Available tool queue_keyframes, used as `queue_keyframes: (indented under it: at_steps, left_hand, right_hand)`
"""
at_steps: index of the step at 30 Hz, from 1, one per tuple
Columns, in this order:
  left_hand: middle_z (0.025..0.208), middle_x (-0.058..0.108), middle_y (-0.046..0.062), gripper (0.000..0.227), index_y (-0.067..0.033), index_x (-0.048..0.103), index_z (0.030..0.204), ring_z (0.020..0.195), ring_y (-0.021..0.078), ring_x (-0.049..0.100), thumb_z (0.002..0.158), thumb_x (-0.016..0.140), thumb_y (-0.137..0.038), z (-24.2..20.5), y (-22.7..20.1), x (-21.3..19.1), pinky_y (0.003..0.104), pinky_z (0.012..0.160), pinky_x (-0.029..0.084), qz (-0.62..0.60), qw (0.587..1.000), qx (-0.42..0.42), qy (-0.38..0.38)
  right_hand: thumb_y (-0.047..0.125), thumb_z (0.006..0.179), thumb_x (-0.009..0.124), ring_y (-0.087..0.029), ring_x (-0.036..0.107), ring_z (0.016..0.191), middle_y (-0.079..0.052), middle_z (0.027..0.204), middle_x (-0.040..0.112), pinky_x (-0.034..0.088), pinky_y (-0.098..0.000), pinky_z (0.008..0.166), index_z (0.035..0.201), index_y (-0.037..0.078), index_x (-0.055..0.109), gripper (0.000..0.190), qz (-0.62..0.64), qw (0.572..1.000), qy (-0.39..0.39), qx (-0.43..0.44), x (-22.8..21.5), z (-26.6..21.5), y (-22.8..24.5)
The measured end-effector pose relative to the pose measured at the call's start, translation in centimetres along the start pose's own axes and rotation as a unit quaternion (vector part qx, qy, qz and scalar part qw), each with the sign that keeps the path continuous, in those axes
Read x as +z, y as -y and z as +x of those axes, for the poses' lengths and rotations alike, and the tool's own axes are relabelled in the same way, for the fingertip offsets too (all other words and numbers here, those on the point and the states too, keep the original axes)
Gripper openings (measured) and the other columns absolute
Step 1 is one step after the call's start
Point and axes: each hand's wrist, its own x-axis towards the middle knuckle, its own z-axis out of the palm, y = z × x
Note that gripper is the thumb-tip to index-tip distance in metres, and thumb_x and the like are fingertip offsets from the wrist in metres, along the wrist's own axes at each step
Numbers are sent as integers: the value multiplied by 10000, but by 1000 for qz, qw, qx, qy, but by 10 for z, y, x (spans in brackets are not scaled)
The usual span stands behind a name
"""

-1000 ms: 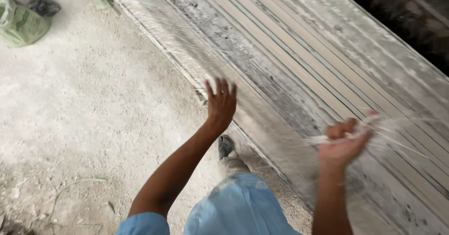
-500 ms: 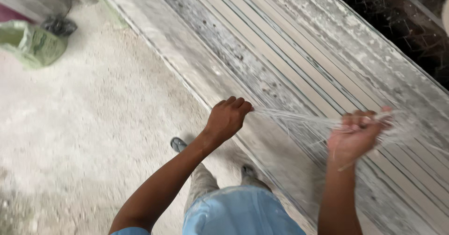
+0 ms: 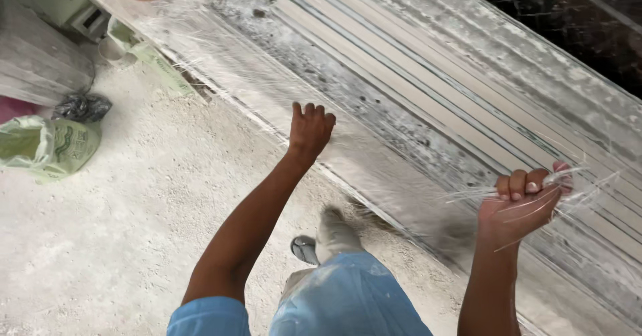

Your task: The person spreads a white fibrous material over a long rectangular mold, then uses a brush to apply a white liquid from a bucket onto the fibers. The person smooths the surface with hands and continues applying the liquid to ensure even coverage.

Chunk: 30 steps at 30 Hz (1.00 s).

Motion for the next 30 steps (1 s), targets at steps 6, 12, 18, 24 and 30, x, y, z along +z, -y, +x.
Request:
queue_keyframes:
  at_steps: [6,12,18,24,30]
  left_hand:
    - [1449,495,179,509,-266,445,1483,1349,406,456,994,528,-383,25,109,-26,698,1126,217,74,993,-84,27]
    - [1643,289,225,684,-275,173,1632,1443,459,367,1045,506,-385,-11,253,-65,677,1129,287,-181,976,-112,-53]
    - [1379,635,201,413,-80,597,1390,1198,356,670,1049,512,-296,-113,427,-60,421,1004,553,-486,755,-390,-202]
    - [1190,750,157,474,-36,630,1349,1019,240,743,1055,456,-365,-224,511,3,359,890,579,-577,502,-592,-254]
    - [1159,760,120,533,-52,631,1354,970,232,724,1026,441,-427,-265,629,74,363,828,536,-618,361,-651,-252]
  right_hand:
    - [375,1221,513,-55,291,526,39,728,375,256,-224,467,1280,131,559,256,-18,998,49,27,115,-12,-94]
    - [374,1216,445,-56,315,526,34,707,392,283,-214,501,1287,124,560,285,98,962,189,171,285,-36,-238]
    - [287,1144,473,-76,290,566,33,742,380,264,-254,525,1274,115,605,253,170,816,385,397,494,-98,-392]
    - [226,1096,493,-86,265,592,30,773,346,249,-275,569,1266,121,557,209,132,690,501,505,656,-181,-499]
    - [355,1148,453,-89,293,663,31,827,349,282,-287,648,1304,90,520,314,131,621,620,461,827,-277,-656]
